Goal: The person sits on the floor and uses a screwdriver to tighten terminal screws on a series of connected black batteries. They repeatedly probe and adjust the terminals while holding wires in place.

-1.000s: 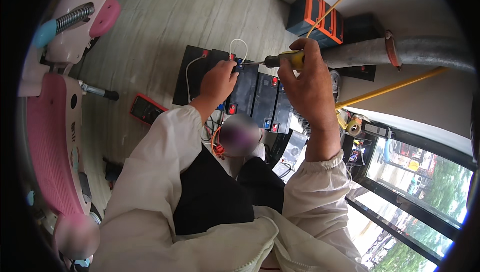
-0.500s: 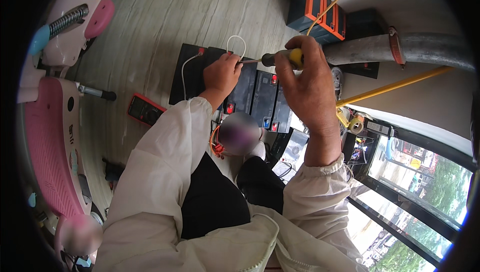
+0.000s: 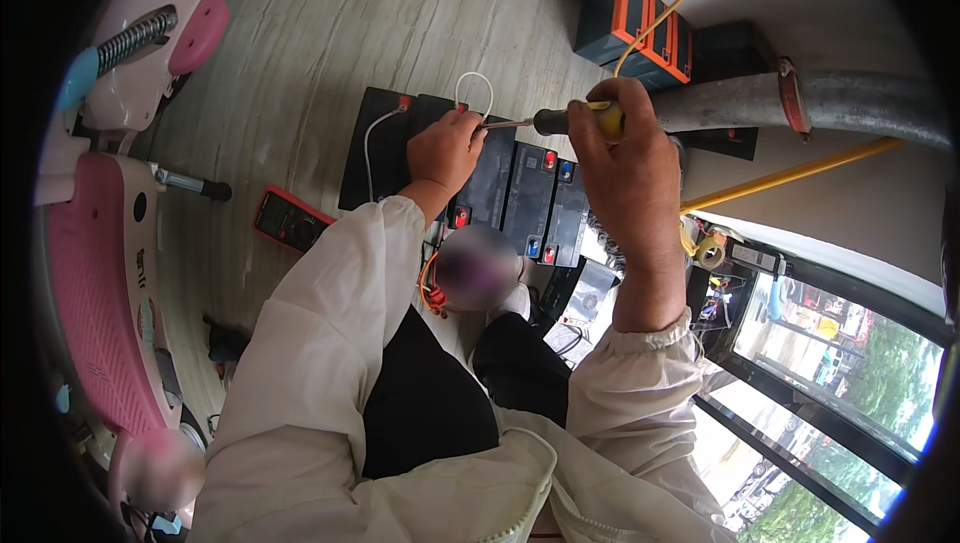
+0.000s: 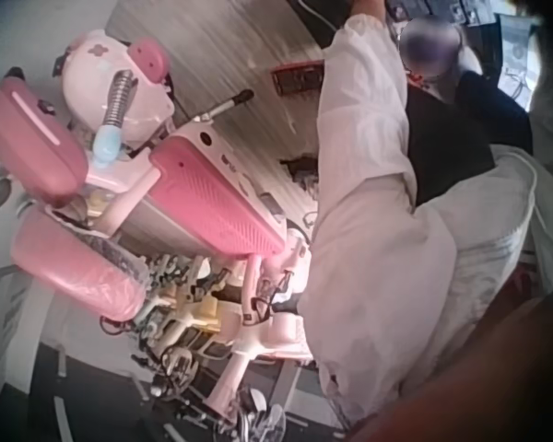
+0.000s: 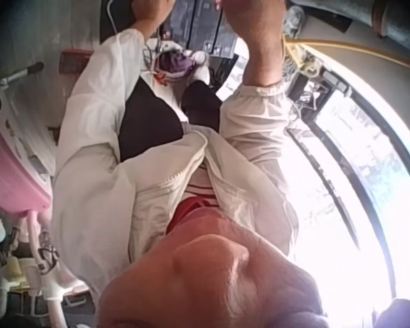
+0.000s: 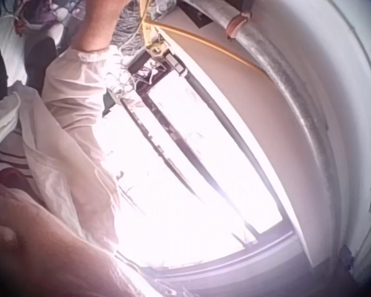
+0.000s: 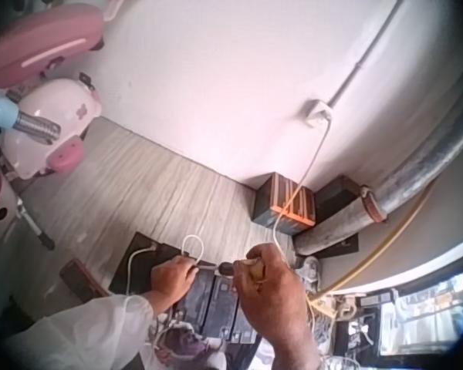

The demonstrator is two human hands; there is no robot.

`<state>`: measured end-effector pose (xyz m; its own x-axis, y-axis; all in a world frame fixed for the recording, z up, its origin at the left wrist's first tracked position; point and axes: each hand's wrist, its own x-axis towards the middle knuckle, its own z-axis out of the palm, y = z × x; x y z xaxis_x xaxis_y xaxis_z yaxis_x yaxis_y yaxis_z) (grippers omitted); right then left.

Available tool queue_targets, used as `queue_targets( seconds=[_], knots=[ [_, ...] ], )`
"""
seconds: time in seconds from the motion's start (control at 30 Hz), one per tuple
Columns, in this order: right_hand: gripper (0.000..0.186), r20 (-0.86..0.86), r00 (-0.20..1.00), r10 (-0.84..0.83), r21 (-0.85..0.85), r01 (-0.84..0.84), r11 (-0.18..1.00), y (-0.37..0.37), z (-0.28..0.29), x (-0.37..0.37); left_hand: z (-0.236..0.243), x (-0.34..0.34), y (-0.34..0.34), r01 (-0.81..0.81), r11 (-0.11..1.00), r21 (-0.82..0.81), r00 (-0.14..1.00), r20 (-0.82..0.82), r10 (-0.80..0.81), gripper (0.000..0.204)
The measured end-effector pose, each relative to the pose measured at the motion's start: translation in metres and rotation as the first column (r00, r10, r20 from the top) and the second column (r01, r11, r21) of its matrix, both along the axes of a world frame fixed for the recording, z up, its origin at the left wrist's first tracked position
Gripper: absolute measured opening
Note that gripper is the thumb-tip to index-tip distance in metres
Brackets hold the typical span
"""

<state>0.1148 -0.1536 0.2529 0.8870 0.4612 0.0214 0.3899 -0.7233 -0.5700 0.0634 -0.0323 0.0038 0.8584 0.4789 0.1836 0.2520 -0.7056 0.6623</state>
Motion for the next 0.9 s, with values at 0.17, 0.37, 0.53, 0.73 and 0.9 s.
queue_targets(
  seconds=[0.17,0.37,0.53,0.73,0.9],
  knots=[
    [0.025,0.190,0.974,0.124,0.102,-0.146,0.984,-0.003,-0.012,0.004,-0.001,0.001,-0.001,-0.009,1.000,0.000,1.000,0.009,0.009,0.015],
    [0.029,-0.065,0.998,0.001,0.050,0.002,0.999,-0.001,-0.001,0.003,-0.001,0.000,0.000,-0.010,1.000,0.002,1.000,-0.006,0.010,0.015],
    [0.029,0.170,0.974,0.152,0.117,-0.173,0.978,-0.005,-0.013,0.003,0.000,0.000,-0.001,-0.015,1.000,0.013,1.000,-0.013,0.015,0.016],
    [0.033,-0.067,0.998,-0.016,0.020,0.017,1.000,-0.002,-0.004,0.001,-0.001,0.000,-0.001,-0.016,1.000,0.014,1.000,-0.006,0.017,0.016],
    [0.033,0.157,0.970,0.188,0.133,-0.210,0.969,-0.007,-0.012,0.004,0.000,0.001,-0.001,-0.014,1.000,0.014,1.000,-0.024,0.015,0.016]
  ],
)
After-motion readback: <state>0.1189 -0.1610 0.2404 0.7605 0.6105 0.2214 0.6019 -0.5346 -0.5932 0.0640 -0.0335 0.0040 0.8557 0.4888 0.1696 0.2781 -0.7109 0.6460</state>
